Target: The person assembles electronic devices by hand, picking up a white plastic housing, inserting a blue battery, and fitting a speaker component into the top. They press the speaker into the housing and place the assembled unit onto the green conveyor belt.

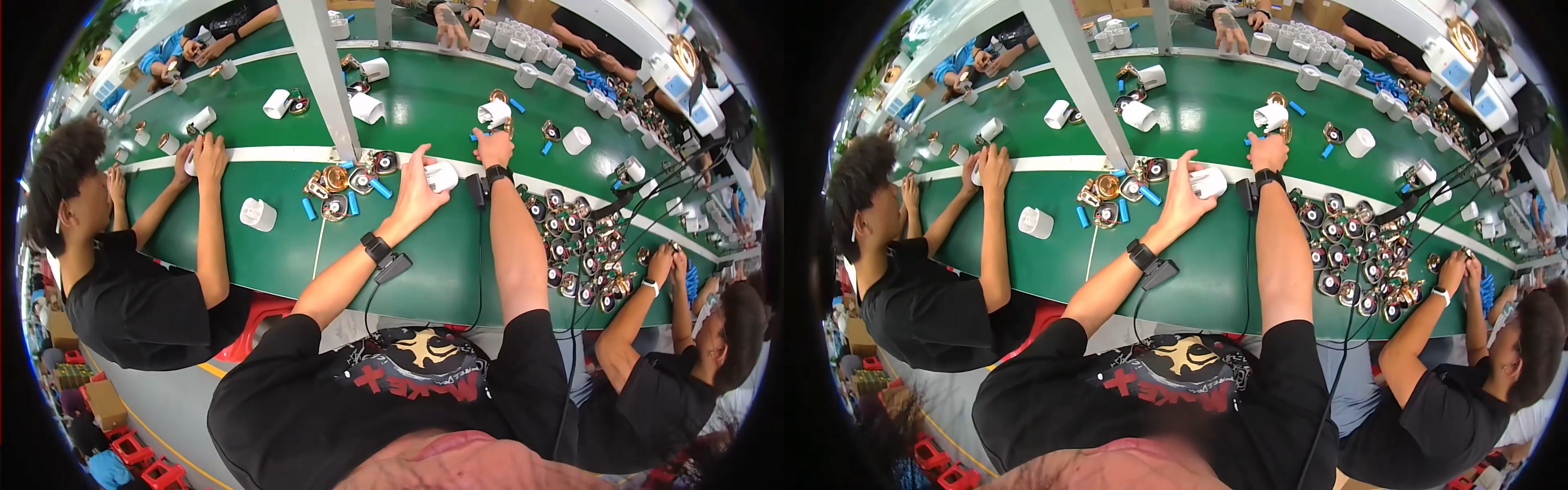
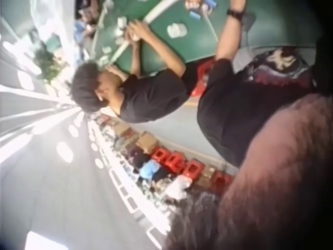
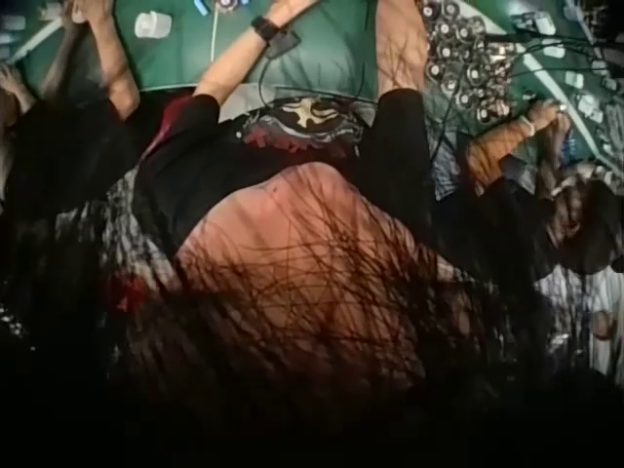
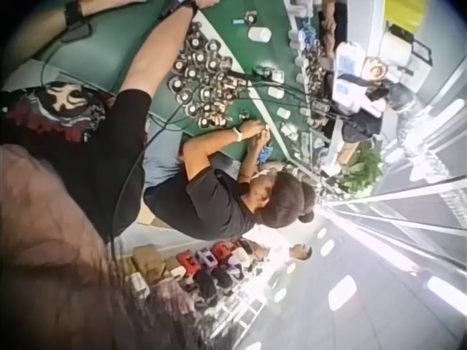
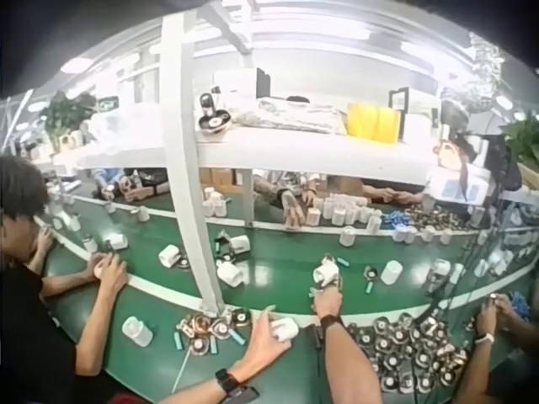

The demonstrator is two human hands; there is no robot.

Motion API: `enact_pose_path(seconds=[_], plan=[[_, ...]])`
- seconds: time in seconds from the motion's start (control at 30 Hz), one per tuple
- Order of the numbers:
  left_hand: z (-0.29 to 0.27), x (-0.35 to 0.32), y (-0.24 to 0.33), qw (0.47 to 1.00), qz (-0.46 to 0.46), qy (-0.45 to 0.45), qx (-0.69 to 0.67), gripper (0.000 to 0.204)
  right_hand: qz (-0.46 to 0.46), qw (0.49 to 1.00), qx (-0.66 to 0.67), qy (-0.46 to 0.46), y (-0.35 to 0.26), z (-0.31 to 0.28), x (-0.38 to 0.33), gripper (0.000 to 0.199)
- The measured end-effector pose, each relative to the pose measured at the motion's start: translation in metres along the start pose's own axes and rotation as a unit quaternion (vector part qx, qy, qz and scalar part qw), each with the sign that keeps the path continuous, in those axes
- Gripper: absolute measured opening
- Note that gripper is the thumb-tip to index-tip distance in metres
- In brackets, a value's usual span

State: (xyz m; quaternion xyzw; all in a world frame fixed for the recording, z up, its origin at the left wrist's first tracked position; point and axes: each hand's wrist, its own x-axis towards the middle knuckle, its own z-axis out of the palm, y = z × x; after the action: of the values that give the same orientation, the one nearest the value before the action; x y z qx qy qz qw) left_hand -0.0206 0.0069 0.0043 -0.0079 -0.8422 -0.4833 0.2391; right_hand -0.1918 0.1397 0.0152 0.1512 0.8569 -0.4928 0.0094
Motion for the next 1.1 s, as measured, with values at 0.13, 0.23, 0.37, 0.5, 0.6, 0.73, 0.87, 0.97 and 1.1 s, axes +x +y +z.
enact_pose_path(seconds=[0.13, 0.23, 0.37, 0.5, 0.6, 0.73, 0.87, 0.97, 1.1], plan=[[0.006, 0.002, -0.008, 0.995, -0.025, -0.013, -0.097, 0.075, -0.083, 0.986, -0.144, 0.027, 0.012, 0.012, 0.018, 0.030], [0.008, 0.001, -0.020, 0.997, -0.015, -0.006, -0.077, 0.075, -0.096, 0.973, -0.210, -0.004, 0.014, 0.013, 0.022, 0.024], [0.005, 0.000, -0.023, 0.998, 0.016, 0.051, 0.037, 0.075, 0.003, 0.906, 0.249, -0.343, 0.051, -0.004, 0.010, 0.017], [0.001, -0.001, -0.014, 0.995, 0.035, 0.075, 0.049, 0.073, 0.093, 0.762, 0.533, -0.356, 0.072, -0.013, -0.057, 0.024], [-0.004, 0.004, -0.004, 0.998, -0.009, 0.023, -0.054, 0.071, 0.138, 0.656, 0.663, -0.334, 0.069, -0.022, -0.094, 0.029], [-0.003, 0.007, -0.006, 0.989, -0.037, -0.078, -0.118, 0.071, -0.072, 0.842, 0.496, -0.201, 0.060, -0.031, -0.110, 0.029], [-0.005, 0.005, -0.015, 0.968, -0.015, -0.199, -0.154, 0.071, -0.235, 0.891, 0.372, -0.109, 0.062, -0.029, -0.109, 0.026], [-0.003, 0.007, -0.019, 0.963, -0.012, -0.209, -0.172, 0.071, -0.265, 0.897, 0.336, -0.109, 0.058, -0.029, -0.113, 0.020], [0.000, 0.005, -0.018, 0.960, -0.022, -0.211, -0.183, 0.070, -0.405, 0.900, 0.149, -0.063, 0.057, -0.041, -0.112, 0.020]])
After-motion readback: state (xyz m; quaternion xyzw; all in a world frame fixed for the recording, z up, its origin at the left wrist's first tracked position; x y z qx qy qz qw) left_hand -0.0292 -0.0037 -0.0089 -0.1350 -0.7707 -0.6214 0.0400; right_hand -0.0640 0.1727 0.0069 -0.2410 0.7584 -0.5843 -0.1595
